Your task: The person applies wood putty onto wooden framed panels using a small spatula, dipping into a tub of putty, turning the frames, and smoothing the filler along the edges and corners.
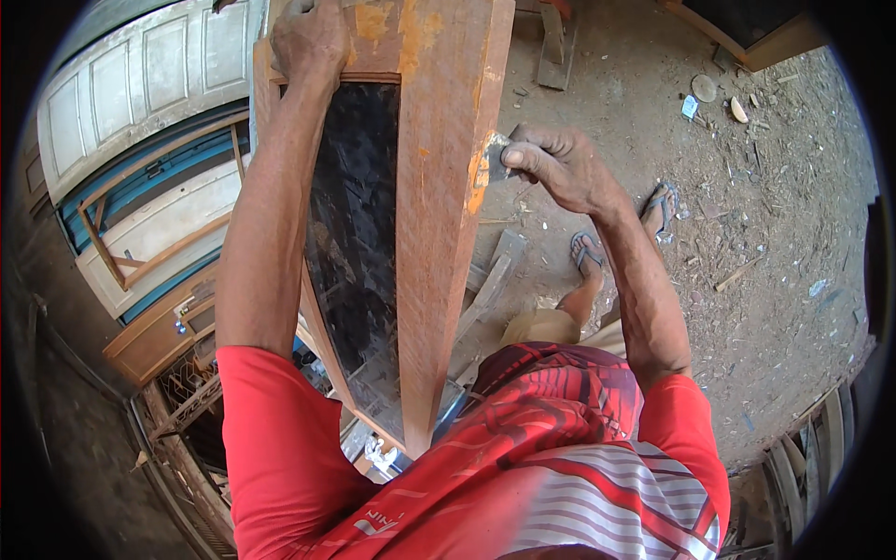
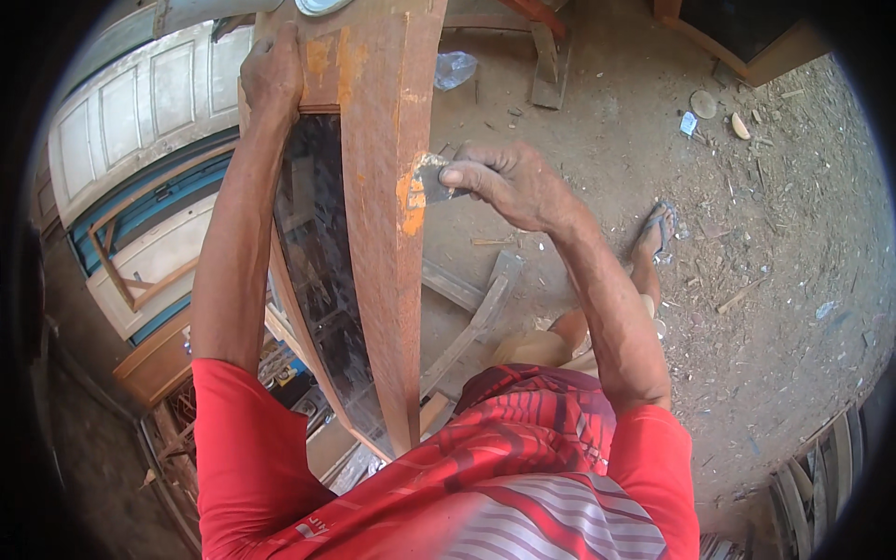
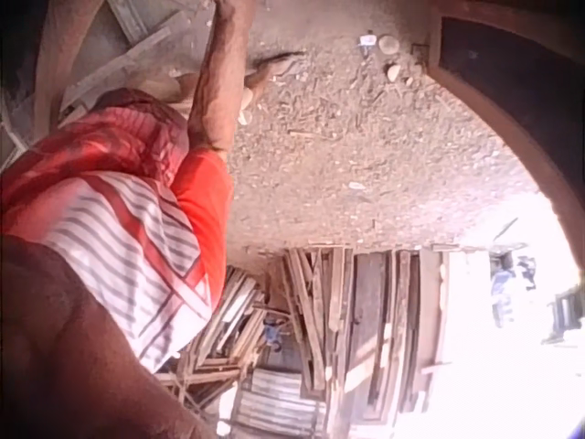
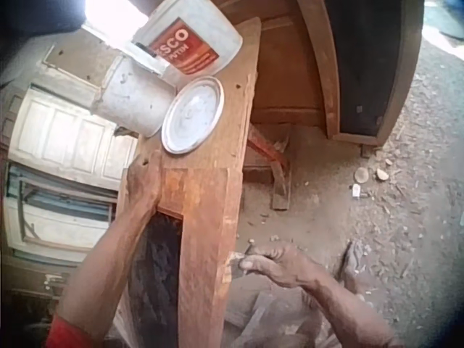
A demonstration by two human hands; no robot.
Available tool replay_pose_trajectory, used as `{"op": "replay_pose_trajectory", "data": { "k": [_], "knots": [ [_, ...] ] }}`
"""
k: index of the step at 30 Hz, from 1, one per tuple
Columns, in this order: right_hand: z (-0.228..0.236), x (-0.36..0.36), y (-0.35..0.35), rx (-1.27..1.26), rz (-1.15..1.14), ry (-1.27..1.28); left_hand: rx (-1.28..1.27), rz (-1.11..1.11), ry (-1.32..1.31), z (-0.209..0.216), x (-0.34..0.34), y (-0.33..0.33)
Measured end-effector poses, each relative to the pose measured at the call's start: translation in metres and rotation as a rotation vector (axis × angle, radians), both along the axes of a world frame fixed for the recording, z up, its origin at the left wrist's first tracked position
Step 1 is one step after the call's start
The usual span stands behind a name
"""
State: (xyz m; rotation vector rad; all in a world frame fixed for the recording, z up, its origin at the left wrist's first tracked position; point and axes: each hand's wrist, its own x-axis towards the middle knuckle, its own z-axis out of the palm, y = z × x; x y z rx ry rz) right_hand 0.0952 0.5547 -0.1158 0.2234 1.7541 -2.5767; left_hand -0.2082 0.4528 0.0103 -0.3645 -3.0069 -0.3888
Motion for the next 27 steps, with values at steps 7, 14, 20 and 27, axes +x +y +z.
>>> {"op": "replay_pose_trajectory", "data": {
  "k": [7,14,20,27],
  "knots": [
    [-0.017,0.020,-0.003,0.331,-0.117,-0.244,0.002,-0.016,0.031,-0.007,-0.015,-0.014],
    [0.055,0.038,-0.018,-0.110,-0.300,-0.298,-0.136,0.038,0.061,0.002,0.009,0.012],
    [0.090,0.041,-0.052,-0.360,-0.231,-0.375,-0.180,0.105,0.059,0.005,0.016,0.020],
    [0.091,0.076,-0.096,-0.364,-0.155,-0.508,-0.172,0.112,0.056,0.003,0.011,0.021]
  ]
}}
